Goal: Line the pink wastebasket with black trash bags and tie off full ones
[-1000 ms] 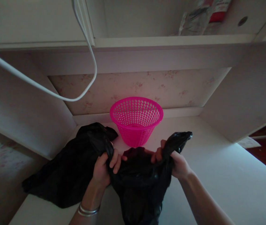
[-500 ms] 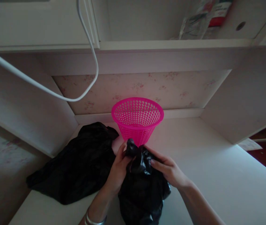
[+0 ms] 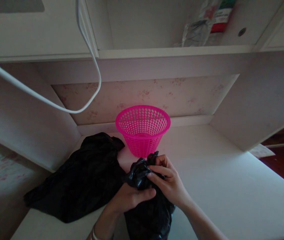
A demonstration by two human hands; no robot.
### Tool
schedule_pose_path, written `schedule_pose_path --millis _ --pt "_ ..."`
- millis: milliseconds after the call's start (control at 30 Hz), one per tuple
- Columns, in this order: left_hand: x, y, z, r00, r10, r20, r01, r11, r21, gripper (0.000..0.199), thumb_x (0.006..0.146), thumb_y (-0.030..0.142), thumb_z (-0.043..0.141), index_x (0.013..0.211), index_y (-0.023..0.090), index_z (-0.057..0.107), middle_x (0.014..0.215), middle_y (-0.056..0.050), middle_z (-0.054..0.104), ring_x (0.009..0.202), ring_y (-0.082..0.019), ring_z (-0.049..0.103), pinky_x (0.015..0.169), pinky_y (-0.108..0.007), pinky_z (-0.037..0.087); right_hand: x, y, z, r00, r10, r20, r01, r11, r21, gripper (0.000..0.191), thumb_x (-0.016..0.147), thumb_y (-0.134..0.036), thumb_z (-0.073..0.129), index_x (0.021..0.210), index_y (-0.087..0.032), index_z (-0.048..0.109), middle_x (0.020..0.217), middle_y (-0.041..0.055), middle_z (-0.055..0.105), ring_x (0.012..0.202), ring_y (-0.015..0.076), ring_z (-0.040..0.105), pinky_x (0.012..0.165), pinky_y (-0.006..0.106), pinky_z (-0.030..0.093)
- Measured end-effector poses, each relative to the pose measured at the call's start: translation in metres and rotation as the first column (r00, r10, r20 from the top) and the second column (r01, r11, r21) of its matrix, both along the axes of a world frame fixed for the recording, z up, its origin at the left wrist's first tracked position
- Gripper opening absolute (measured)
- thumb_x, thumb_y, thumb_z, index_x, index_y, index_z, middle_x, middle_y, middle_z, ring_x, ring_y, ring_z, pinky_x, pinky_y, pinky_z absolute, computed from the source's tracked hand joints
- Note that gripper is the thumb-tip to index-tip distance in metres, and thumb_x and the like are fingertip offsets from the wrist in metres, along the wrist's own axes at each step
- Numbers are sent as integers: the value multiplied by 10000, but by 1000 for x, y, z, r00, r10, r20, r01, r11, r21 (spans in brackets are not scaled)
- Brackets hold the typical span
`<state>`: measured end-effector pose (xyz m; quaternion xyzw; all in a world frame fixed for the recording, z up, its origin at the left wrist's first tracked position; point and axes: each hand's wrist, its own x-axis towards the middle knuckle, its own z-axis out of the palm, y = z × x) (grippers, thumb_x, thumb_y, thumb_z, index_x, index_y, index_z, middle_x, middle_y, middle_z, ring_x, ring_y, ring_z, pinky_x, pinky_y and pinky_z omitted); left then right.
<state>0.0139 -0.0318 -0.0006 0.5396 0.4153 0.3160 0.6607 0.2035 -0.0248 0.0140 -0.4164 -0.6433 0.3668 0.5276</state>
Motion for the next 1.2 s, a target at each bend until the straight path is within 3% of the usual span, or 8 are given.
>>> schedule_pose_path --millis 133,333,467,667,833,933,1033,1200 --pt "5 2 -4 994 112 13 -112 991 72 359 859 581 738 831 224 703 601 32 567 604 -162 513 707 -334 477 11 0 -3 965 249 -87 -259 955 -146 456 1007 -583 552 941 -226 828 947 69 581 935 217 595 866 371 509" --pt "8 3 -8 996 52 76 -62 990 131 281 900 487 717 1001 224 724 648 24 631 565 -151 561 656 -319 527 12 11 -7 914 9 -406 -162 924 -345 498 841 -556 802 1250 -307 665 997 2 693 890 171 660 799 292 537" --pt "4 2 -8 999 -35 15 30 965 261 134 948 357 655 984 264 745 853 -39 770 770 -227 714 833 -408 604 6 15 5 863 298 -407 -486 709 -511 470 845 -659 734 950 -202 700 701 7 694 555 179 646 522 294 518" --pt "-4 5 -14 999 -34 -30 42 939 341 237 913 227 682 1133 305 725 966 -22 776 892 -234 722 956 -426 590 7 34 27 964 -1 -267 -88 942 -323 454 813 -619 781 784 -168 733 742 21 710 679 148 609 615 251 496" --pt "3 7 -18 975 208 73 -221 935 277 89 890 326 739 962 303 786 1000 -37 777 1048 -279 696 1105 -496 493 8 20 35 915 -35 -401 -113 934 -339 360 778 -522 851 899 -199 751 694 -19 635 551 104 536 465 206 422" --pt "5 9 -20 943 314 114 -333 912 241 119 881 384 752 969 312 786 1036 -46 770 1204 -304 652 1194 -530 401 9 -2 30 888 147 -437 -313 888 -337 367 840 -548 785 891 -185 763 717 12 658 589 138 616 535 248 497" --pt "5 10 -24 926 359 115 -376 902 213 191 868 424 760 1010 297 777 1038 -61 770 1271 -324 629 1230 -557 344 9 -15 22 929 306 -207 -359 880 -311 341 918 -501 700 830 -178 764 730 37 685 676 171 652 615 279 511" --pt "5 6 -40 888 454 68 -458 863 215 369 844 409 769 1189 283 732 1235 -92 736 1381 -345 552 1248 -557 316 3 -13 13 975 189 117 -152 952 -267 140 886 -232 653 1021 -225 688 791 3 719 687 160 652 610 263 496"
